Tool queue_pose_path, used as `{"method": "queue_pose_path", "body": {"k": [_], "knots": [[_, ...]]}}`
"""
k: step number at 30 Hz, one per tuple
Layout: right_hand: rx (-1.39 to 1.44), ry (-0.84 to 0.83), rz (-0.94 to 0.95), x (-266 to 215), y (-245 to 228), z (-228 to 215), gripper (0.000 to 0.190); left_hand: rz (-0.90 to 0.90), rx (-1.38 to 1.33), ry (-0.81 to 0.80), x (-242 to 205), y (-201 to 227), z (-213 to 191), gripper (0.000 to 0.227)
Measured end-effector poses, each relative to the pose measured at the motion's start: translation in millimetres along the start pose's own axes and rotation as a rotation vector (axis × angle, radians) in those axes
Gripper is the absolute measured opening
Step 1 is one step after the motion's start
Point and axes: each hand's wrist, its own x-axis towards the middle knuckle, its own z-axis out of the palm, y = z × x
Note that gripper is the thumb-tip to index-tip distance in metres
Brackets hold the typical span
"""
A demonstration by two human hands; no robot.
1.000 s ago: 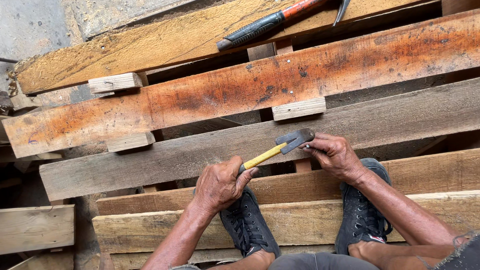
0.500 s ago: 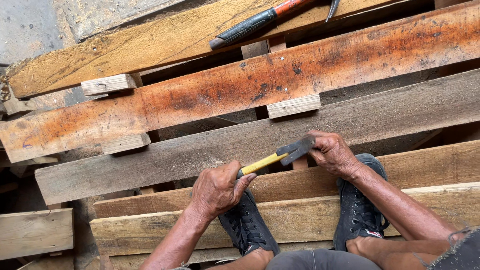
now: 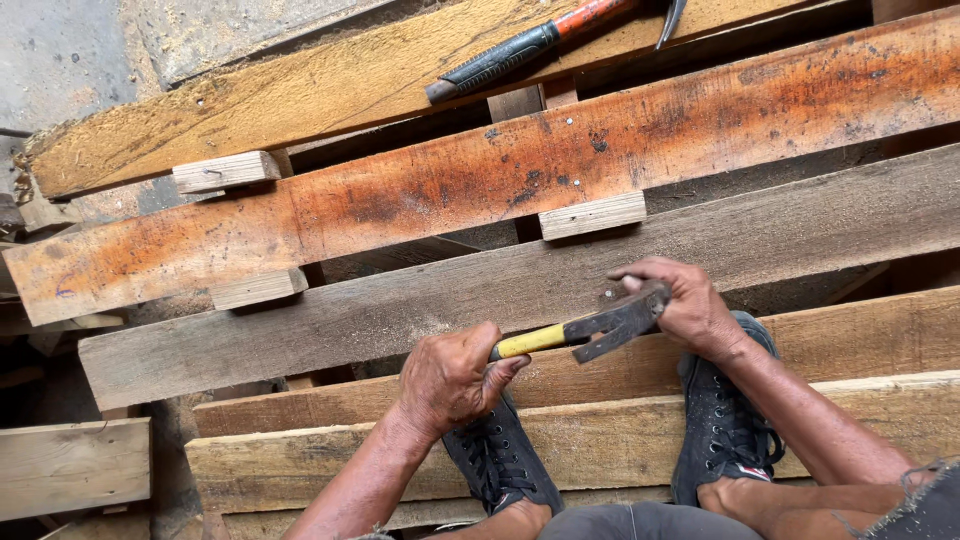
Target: The person assembles a wooden pallet by positioning small wooden blocks and long planks onto a base structure. They use a hammer to drive nails into the wood, securing the components together. The person repeatedly aligns and fastens multiple planks across the pallet frame.
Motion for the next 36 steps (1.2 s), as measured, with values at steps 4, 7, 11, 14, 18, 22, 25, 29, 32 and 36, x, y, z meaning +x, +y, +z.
{"method": "queue_pose_path", "body": {"k": [4,7,11,14,18,22,25,29,32,36], "knots": [[0.04,0.263,0.153,15.3,44.9,-8.2,0.012,-0.125,0.057,-0.144,9.1,-1.6,-10.9,0.045],[0.308,0.411,0.254,12.6,26.6,4.0,0.047,-0.101,-0.027,-0.032,-6.8,-10.5,6.6,0.044],[-0.108,0.402,0.28,20.0,38.6,0.4,0.043,0.033,-0.087,0.062,2.3,-8.9,1.0,0.04],[-0.295,0.381,0.365,28.6,22.7,1.0,0.041,-0.073,0.073,-0.108,11.7,-1.6,-21.8,0.046],[-0.401,0.435,0.351,34.7,35.3,-1.4,0.044,-0.017,-0.035,0.036,16.8,7.0,-22.7,0.047],[-0.418,0.437,0.409,27.8,4.7,0.4,0.046,0.125,-0.149,0.148,11.0,-6.9,4.1,0.05],[-0.431,0.412,0.416,34.1,5.0,-3.9,0.044,-0.184,0.229,-0.403,28.9,5.4,-28.6,0.032],[-0.43,0.397,0.464,21.9,6.2,4.1,0.046,-0.027,-0.005,-0.079,12.7,15.9,-20.9,0.049],[-0.457,0.411,0.453,32.6,6.5,-1.5,0.046,0.17,-0.106,0.105,10.7,-14.6,8.6,0.048],[-0.449,0.394,0.463,33.2,7.0,-3.3,0.045,-0.166,0.182,-0.384,25.4,-0.9,-34.2,0.043]]}}
